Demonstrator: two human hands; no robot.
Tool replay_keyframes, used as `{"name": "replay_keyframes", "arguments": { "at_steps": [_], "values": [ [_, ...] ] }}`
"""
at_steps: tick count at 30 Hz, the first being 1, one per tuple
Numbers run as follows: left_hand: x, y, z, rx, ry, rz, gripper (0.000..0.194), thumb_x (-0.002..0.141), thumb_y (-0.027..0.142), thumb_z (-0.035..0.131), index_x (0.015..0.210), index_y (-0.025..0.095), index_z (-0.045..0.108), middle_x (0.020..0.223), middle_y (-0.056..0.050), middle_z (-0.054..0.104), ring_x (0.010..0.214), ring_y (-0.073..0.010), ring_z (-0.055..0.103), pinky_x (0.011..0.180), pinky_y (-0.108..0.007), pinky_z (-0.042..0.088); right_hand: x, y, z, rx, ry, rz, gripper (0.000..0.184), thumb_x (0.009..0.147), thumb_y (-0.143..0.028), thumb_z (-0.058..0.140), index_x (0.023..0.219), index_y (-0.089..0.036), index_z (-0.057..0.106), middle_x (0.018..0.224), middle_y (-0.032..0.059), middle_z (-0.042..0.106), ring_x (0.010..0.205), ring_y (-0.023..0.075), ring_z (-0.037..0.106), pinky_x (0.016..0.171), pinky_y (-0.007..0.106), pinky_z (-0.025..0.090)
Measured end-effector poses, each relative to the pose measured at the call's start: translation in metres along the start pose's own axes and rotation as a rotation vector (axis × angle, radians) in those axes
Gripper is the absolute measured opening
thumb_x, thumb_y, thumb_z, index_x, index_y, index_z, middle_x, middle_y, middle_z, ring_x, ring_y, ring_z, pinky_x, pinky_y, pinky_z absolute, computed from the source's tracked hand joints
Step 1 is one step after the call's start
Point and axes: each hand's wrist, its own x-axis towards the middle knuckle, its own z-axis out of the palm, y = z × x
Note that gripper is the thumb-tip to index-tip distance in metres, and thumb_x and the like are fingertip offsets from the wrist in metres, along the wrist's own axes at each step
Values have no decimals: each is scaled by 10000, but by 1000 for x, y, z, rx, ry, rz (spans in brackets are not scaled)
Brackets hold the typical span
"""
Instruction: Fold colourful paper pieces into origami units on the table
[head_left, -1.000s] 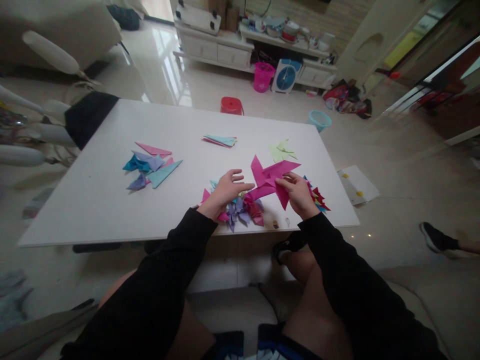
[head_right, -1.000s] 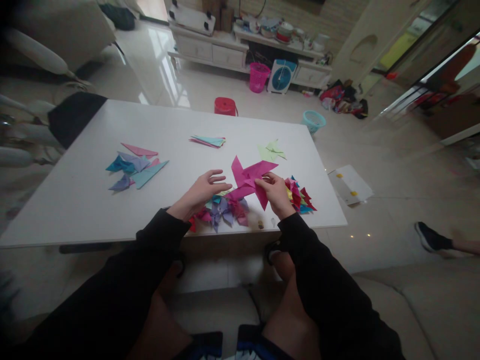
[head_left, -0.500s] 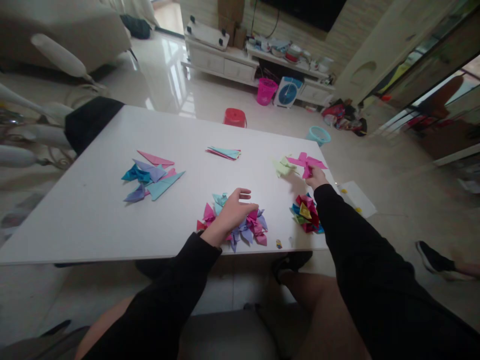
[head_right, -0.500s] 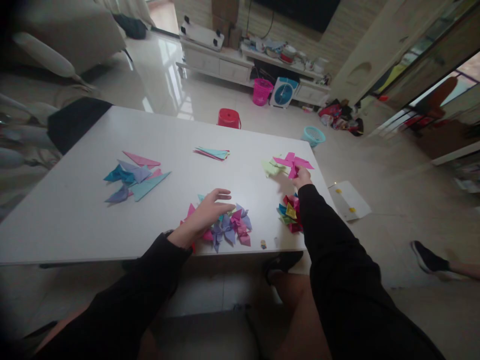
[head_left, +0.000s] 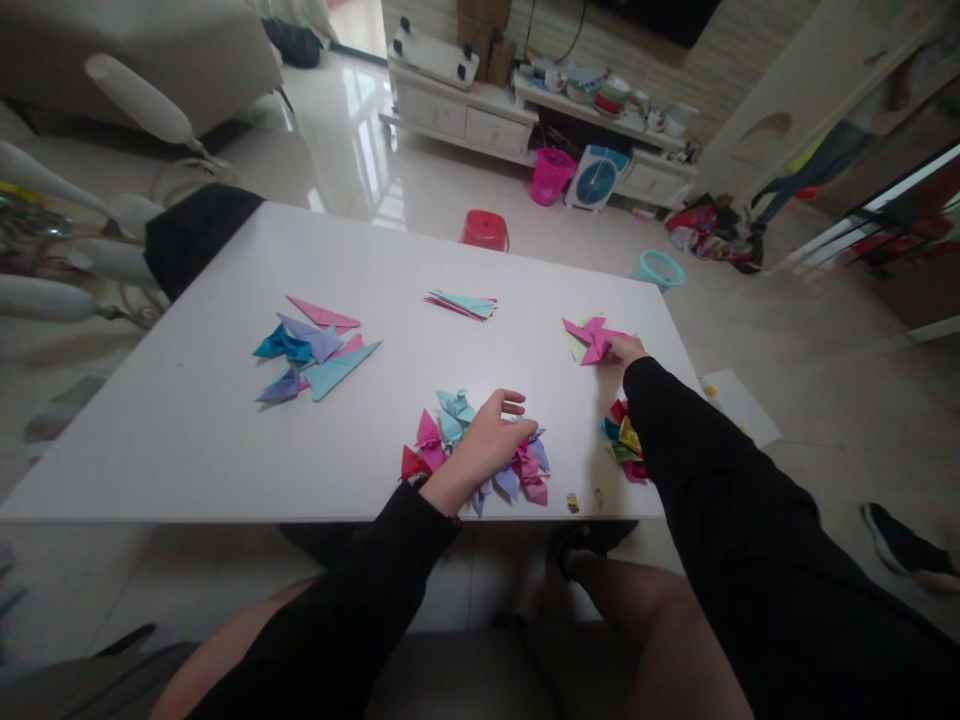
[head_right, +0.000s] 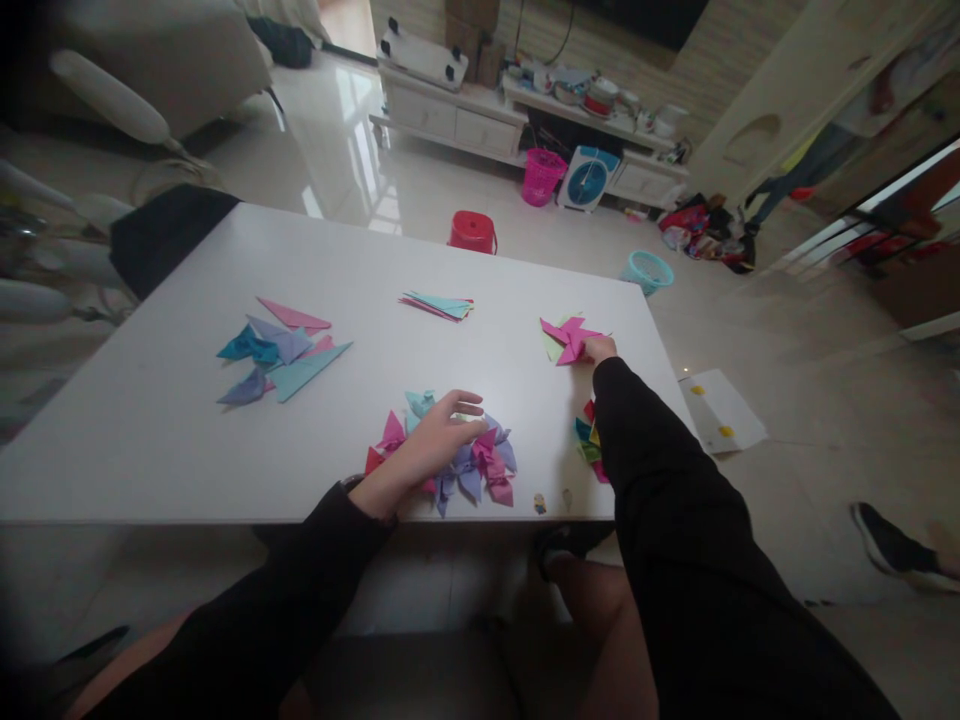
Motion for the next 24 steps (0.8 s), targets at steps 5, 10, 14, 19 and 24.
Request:
{"name": "replay_keyframes", "arguments": {
  "at_steps": [5, 10, 14, 19, 24],
  "values": [
    [-2, 0, 1, 8, -15, 53, 256, 810, 106, 637, 1061, 149, 619, 1037, -93, 683, 811, -152, 657, 695, -245, 496, -15, -11, -27, -265, 44, 17, 205, 642, -139, 818, 636, -126, 613, 540, 68, 599, 583, 209, 622, 570, 344, 519],
    [0, 0, -8, -18, -26, 165, 117, 862, 154, 549, 937, 162, 638, 855, -47, 699, 653, -125, 623, 619, -238, 468, -45, -42, -20, -580, -51, -225, 263, 760, -173, 725, 521, -146, 618, 475, 83, 559, 630, 232, 619, 688, 370, 492],
    [-5, 4, -20, -33, 45, 287, 125, 851, 172, 545, 922, 167, 647, 818, -36, 700, 645, -130, 624, 639, -250, 478, -99, -75, 35, -703, -269, -670, 192, 821, -141, 643, 634, -150, 682, 587, 56, 633, 648, 181, 586, 723, 315, 458],
    [-16, 12, -33, -92, 100, 336, 140, 831, 136, 530, 910, 162, 642, 774, -30, 686, 629, -129, 613, 623, -246, 469, -199, -113, 134, -650, -578, -1136, 114, 838, -120, 628, 849, -155, 736, 893, 62, 716, 778, 159, 601, 788, 266, 462],
    [-20, 16, -47, -74, 150, 386, 133, 826, 148, 577, 926, 174, 661, 801, -37, 717, 698, -144, 650, 713, -263, 514, -298, -136, 218, -636, -771, -1484, 175, 900, -138, 591, 1002, -163, 731, 1179, 126, 686, 1089, 234, 596, 967, 347, 464]
  ]
}}
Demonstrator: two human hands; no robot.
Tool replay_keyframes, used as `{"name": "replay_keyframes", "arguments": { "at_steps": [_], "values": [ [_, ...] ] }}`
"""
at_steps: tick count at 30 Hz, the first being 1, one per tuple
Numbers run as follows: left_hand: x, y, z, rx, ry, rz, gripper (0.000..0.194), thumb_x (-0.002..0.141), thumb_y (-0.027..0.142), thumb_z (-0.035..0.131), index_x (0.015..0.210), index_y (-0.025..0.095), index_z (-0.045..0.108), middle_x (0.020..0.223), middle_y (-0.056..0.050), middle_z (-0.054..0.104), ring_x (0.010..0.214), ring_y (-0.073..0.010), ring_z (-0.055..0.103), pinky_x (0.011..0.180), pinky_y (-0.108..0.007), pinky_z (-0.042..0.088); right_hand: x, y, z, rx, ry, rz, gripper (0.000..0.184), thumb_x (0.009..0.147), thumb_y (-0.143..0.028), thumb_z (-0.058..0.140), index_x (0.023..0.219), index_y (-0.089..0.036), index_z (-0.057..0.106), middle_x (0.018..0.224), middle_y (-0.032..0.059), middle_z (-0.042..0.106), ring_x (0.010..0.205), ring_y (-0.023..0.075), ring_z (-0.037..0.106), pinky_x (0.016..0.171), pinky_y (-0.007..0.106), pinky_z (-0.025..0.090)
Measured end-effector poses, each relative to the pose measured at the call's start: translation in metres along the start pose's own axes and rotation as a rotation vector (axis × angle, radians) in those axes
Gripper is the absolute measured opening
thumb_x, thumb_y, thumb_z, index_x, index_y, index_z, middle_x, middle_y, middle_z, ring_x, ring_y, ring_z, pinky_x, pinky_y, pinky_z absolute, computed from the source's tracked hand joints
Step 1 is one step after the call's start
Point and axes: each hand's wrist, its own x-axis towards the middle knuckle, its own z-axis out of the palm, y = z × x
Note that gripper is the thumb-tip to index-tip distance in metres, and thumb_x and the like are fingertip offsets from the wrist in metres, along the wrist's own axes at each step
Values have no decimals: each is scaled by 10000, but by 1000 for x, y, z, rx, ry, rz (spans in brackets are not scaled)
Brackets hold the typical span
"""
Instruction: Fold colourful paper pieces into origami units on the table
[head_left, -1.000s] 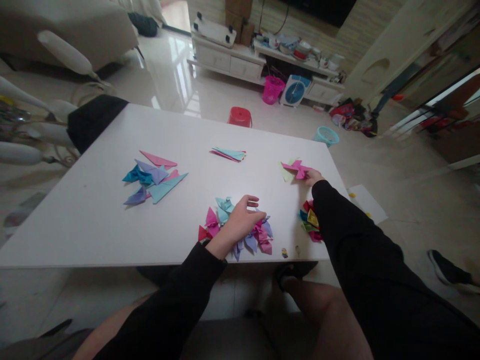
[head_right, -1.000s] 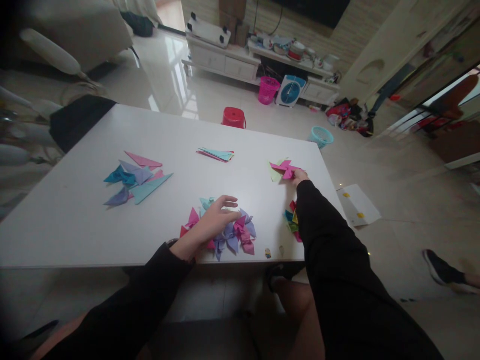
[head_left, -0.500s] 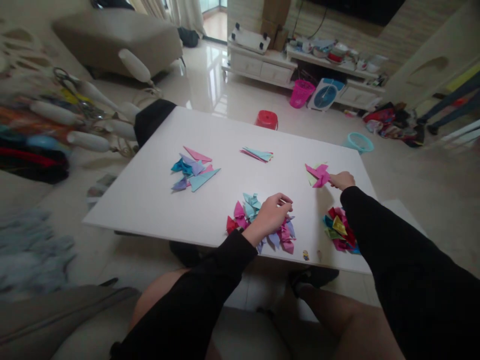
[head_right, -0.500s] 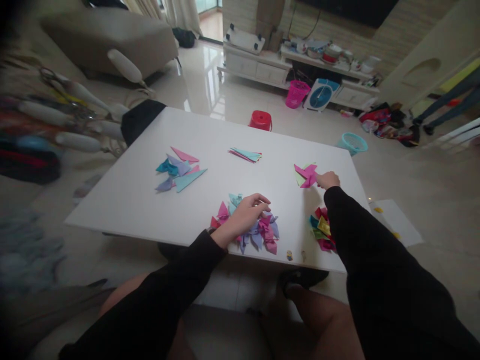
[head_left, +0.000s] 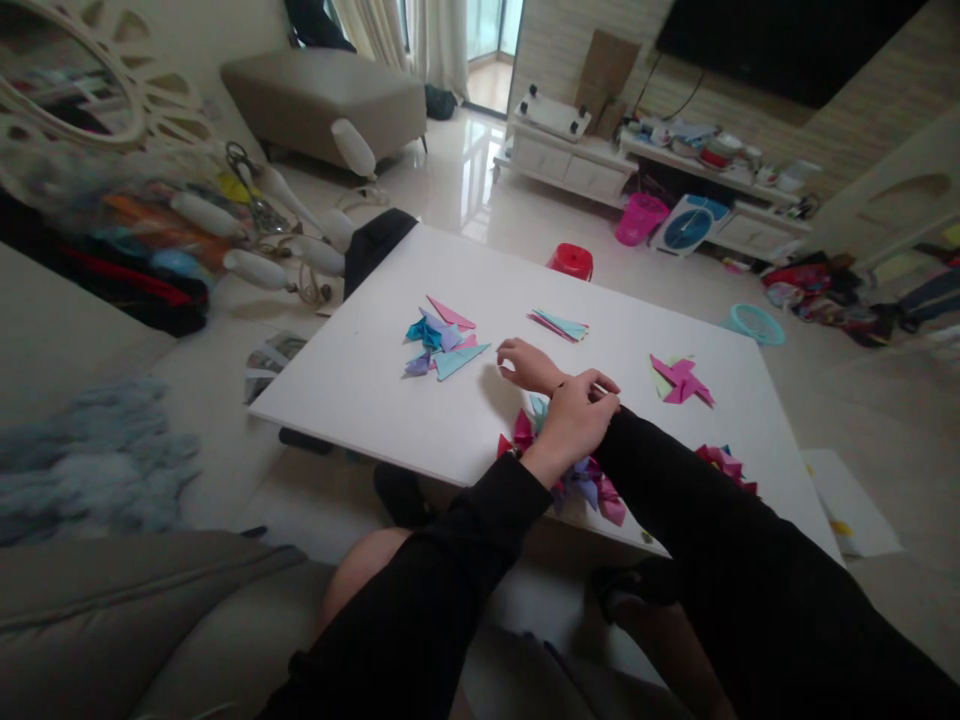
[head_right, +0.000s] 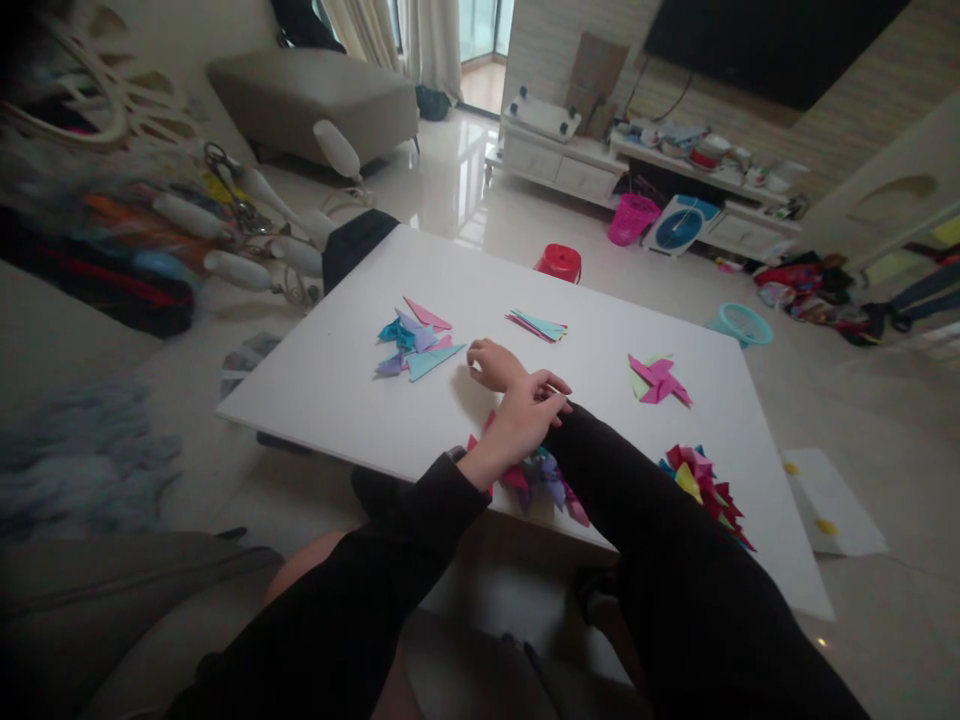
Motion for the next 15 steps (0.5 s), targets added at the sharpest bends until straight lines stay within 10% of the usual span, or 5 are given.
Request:
{"name": "replay_keyframes", "arguments": {
  "at_steps": [6, 15],
  "values": [
    [0, 10, -21, 12, 55, 28, 105, 825, 185, 620, 921, 189, 664, 822, -34, 720, 729, -154, 664, 752, -281, 535, 50, -48, 36, -178, -145, -251, 236, 928, -113, 553, 1080, -160, 727, 1433, 156, 587, 1293, 281, 533, 1008, 392, 454],
    [-2, 16, -30, -5, 67, 41, 106, 831, 211, 616, 923, 193, 665, 831, -43, 723, 730, -157, 656, 747, -287, 536, 62, -57, 51, -376, -201, -245, 357, 1034, -120, 395, 1345, -142, 568, 1091, 146, 729, 992, 250, 659, 865, 348, 434]
  ]
}}
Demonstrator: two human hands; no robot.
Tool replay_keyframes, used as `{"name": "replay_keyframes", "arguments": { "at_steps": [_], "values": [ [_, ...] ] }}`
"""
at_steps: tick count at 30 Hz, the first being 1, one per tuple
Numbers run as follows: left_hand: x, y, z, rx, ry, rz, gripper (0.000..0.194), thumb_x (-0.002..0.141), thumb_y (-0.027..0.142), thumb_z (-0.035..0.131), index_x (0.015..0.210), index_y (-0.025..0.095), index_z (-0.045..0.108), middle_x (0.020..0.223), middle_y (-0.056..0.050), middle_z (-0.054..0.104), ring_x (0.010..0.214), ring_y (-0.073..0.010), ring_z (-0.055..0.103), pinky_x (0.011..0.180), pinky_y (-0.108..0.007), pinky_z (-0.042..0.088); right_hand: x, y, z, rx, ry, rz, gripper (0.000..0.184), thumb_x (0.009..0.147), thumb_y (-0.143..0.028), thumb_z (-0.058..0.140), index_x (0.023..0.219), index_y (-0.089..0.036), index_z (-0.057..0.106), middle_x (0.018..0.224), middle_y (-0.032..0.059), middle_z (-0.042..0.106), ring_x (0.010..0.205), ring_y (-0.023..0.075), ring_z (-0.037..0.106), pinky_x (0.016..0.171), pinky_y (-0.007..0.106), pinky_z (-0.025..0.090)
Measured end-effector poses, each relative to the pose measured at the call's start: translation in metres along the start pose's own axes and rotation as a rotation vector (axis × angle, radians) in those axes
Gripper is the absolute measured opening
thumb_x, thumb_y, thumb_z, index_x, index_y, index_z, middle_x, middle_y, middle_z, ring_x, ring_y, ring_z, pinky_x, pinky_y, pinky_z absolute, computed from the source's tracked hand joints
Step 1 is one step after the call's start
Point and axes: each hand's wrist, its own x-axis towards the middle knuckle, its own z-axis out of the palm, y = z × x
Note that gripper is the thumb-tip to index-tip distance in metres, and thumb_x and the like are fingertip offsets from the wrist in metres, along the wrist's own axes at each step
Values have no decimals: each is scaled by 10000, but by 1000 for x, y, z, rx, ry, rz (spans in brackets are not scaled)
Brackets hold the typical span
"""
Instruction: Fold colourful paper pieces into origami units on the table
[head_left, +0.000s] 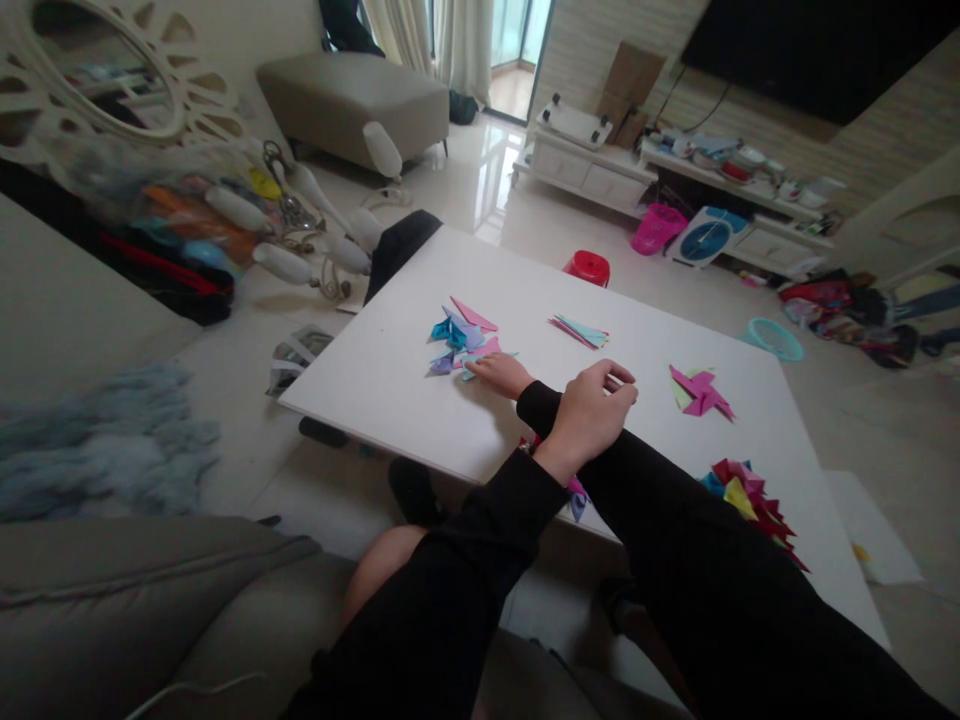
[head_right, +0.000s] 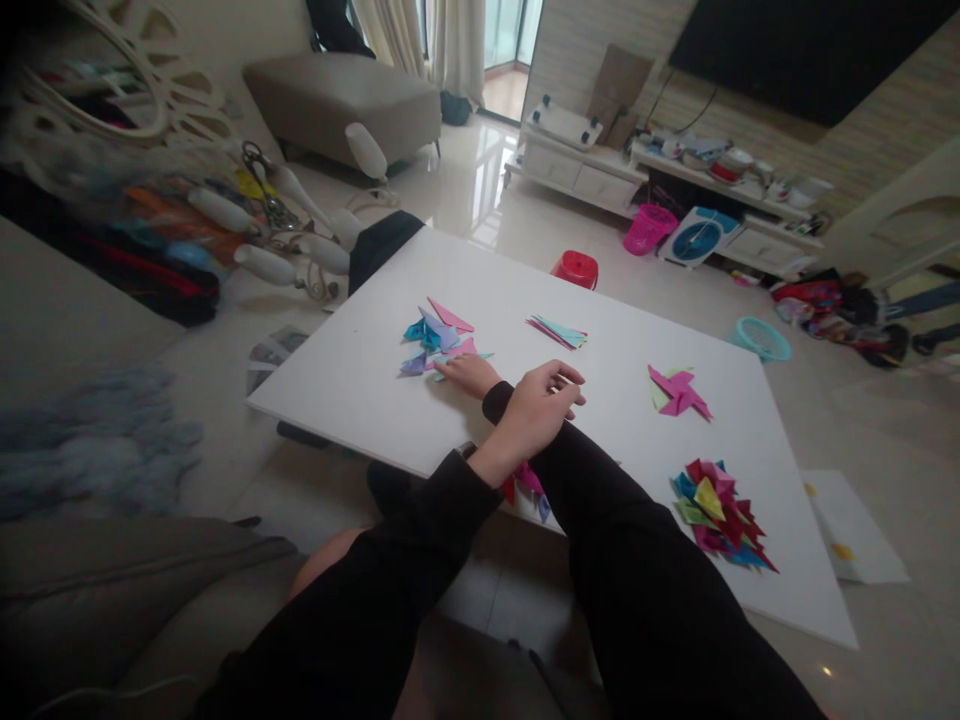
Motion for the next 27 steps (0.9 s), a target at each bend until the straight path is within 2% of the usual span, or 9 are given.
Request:
{"name": "replay_keyframes", "arguments": {
  "at_steps": [3, 7, 10, 15, 20, 24, 26, 27],
  "values": [
    [1, -1, 1, 2, -1, 14, 113, 829, 214, 612, 927, 195, 666, 824, -37, 722, 711, -152, 648, 724, -279, 526, -7, -1, -3, -11, 1, -18, 338, 1033, -114, 382, 1296, -123, 594, 1092, 154, 718, 1001, 253, 645, 890, 355, 425],
    [1, 1, 3, 2, -8, 13, 121, 830, 192, 604, 936, 189, 662, 813, -29, 720, 661, -140, 644, 682, -266, 518, -24, -1, -9, 1, 31, 54, 269, 995, -102, 430, 1164, -109, 639, 1146, 166, 681, 1047, 262, 612, 929, 363, 423],
    [-1, 3, 6, -7, -16, 3, 121, 837, 185, 600, 941, 187, 661, 807, -24, 716, 634, -135, 644, 666, -263, 521, -29, -1, -10, 10, 31, 104, 283, 975, -90, 447, 1191, -110, 627, 1199, 174, 662, 1091, 276, 595, 926, 370, 432],
    [-4, 3, 10, 10, 9, 28, 113, 838, 201, 610, 935, 192, 667, 851, -37, 729, 687, -141, 638, 718, -278, 536, -16, -3, -2, 54, 18, 156, 313, 1005, -106, 430, 1266, -112, 603, 1202, 173, 677, 1071, 267, 626, 911, 368, 448],
    [1, 0, 11, 13, 19, 40, 110, 831, 212, 615, 928, 200, 664, 846, -36, 719, 713, -150, 632, 719, -282, 530, -7, -4, -1, 128, 22, 178, 252, 1009, -104, 437, 1100, -102, 672, 1105, 189, 712, 1033, 261, 653, 914, 377, 452],
    [3, 1, 8, 7, 16, 35, 104, 835, 205, 618, 930, 204, 661, 841, -35, 716, 728, -161, 640, 736, -296, 531, -20, -3, -13, 218, 91, 230, 222, 995, -112, 468, 1037, -110, 686, 1103, 195, 721, 1086, 278, 632, 964, 402, 449],
    [3, 4, 5, -4, 12, 26, 92, 838, 182, 620, 921, 206, 655, 837, -39, 712, 749, -170, 652, 758, -304, 530, -39, -3, -20, 356, 175, 295, 230, 999, -133, 465, 1023, -134, 693, 1107, 179, 726, 1122, 284, 620, 971, 411, 460],
    [2, 7, 4, -15, 15, 12, 87, 840, 168, 621, 913, 205, 650, 838, -42, 710, 764, -173, 659, 770, -304, 529, -52, -3, -24, 528, 251, 354, 236, 999, -144, 464, 1005, -155, 700, 1089, 159, 734, 1130, 281, 619, 958, 407, 474]
  ]
}}
